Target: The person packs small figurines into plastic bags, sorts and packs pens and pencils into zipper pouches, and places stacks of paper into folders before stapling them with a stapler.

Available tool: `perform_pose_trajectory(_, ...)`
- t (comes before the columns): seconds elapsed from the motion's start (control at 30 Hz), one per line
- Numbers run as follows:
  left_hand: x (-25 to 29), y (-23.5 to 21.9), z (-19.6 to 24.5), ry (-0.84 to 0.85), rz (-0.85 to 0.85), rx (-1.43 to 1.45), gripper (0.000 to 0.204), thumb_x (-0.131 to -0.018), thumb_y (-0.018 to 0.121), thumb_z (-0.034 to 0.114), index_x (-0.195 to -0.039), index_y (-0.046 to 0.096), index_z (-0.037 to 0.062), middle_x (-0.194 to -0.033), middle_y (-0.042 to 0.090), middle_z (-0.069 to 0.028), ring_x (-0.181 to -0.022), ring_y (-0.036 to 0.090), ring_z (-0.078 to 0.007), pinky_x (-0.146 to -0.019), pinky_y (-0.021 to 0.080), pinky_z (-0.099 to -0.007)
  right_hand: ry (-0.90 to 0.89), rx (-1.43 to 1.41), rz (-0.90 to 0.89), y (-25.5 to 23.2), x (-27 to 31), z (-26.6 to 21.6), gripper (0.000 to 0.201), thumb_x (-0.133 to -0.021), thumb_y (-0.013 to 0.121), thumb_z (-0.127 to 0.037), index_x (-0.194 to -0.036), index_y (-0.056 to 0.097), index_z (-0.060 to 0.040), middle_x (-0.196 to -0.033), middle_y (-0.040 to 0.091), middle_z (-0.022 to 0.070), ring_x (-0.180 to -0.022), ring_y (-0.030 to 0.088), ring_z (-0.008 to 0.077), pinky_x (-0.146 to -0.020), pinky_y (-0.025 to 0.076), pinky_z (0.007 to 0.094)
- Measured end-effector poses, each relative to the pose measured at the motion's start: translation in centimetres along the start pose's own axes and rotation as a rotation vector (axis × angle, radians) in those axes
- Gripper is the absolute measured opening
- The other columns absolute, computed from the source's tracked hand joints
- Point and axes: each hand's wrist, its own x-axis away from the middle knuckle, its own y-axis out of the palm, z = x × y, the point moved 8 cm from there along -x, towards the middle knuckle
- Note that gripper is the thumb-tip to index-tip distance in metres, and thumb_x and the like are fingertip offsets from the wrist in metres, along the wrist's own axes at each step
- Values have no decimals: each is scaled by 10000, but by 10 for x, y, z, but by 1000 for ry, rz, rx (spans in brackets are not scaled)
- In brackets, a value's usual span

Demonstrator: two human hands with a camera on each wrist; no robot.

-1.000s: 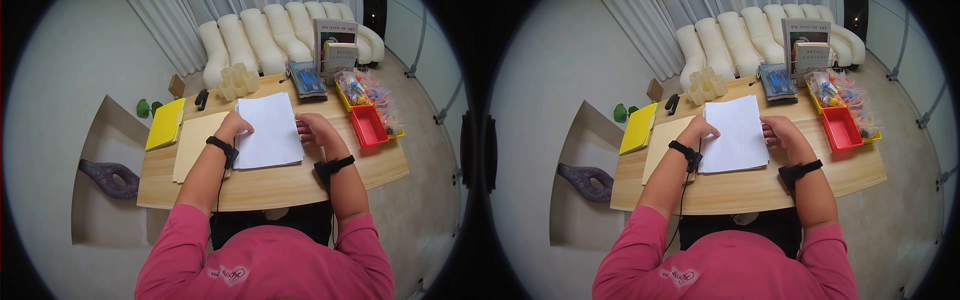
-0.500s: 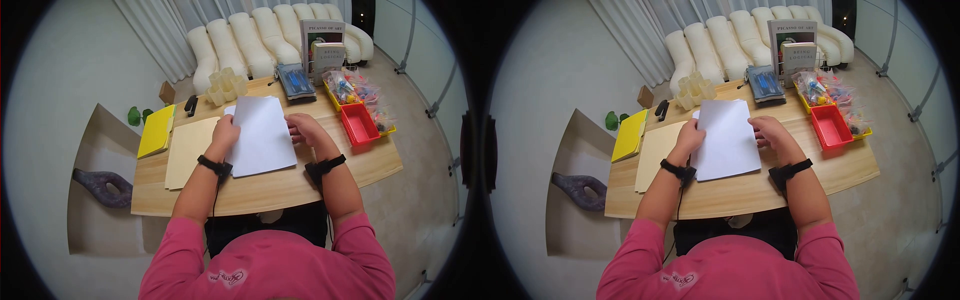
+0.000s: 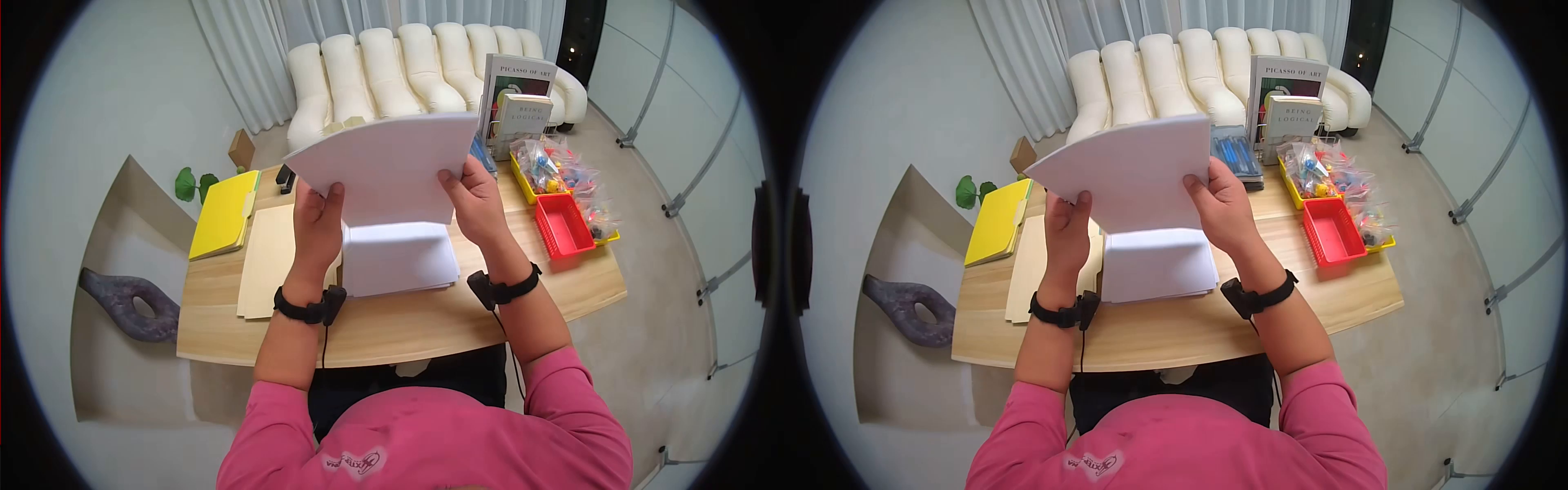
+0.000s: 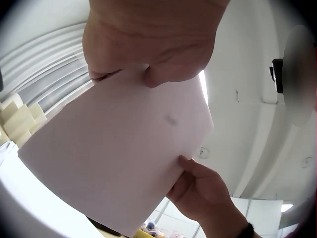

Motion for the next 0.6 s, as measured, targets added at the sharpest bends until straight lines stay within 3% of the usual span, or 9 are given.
perform_pose_trajectory(0.13, 13, -8, -11, -96, 50, 5, 380, -1109, 566, 16, -1486, 533, 37, -1417, 647, -63, -1347, 579, -180, -1173, 427, -358, 15, 30, 5, -3, 3, 30, 320, -1101, 587, -52, -1417, 609, -8, -1301, 706, 51, -1198, 635, 121, -1049, 497, 296)
perform_pose_trajectory(0.2, 16, -12, -21, -97, 42, -9, 315, -1115, 534, 3, -1428, 538, 41, -1329, 667, -67, -1251, 625, -162, -1086, 493, -330, 35, 60, -6, -4, 4, 38, 328, -1100, 590, -52, -1425, 603, -10, -1307, 703, 50, -1204, 633, 124, -1054, 495, 300)
perform_pose_trajectory(0.3, 19, -16, -36, -174, -28, 8, 288, -1113, 521, -6, -1397, 550, 36, -1285, 683, -69, -1225, 634, -161, -1068, 500, -331, 71, 76, 7, -8, 13, 53, 339, -1100, 592, -51, -1437, 595, -15, -1320, 697, 47, -1219, 627, 130, -1064, 492, 308)
perform_pose_trajectory(0.4, 27, -19, -35, -263, -41, -35, 374, -1108, 540, 0, -1479, 540, 49, -1380, 669, -71, -1308, 606, -173, -1137, 456, -353, 61, 61, 19, -8, 14, 46, 340, -1102, 592, -53, -1440, 594, -18, -1331, 693, 46, -1235, 622, 134, -1072, 491, 317)
perform_pose_trajectory(0.53, 31, -20, -35, -245, -34, -38, 377, -1111, 526, 1, -1484, 541, 51, -1390, 666, -72, -1308, 606, -175, -1134, 458, -350, 83, 56, 24, -2, 18, 46, 328, -1105, 611, -68, -1428, 605, -17, -1338, 691, 44, -1254, 619, 138, -1083, 491, 325)
perform_pose_trajectory(0.6, 34, -21, -43, -219, -43, -169, 364, -1101, 512, -9, -1462, 542, 20, -1354, 676, -93, -1275, 620, -183, -1115, 470, -339, 104, 85, 8, -4, 18, 52, 329, -1104, 615, -70, -1428, 604, -17, -1337, 693, 45, -1255, 622, 140, -1084, 492, 328)
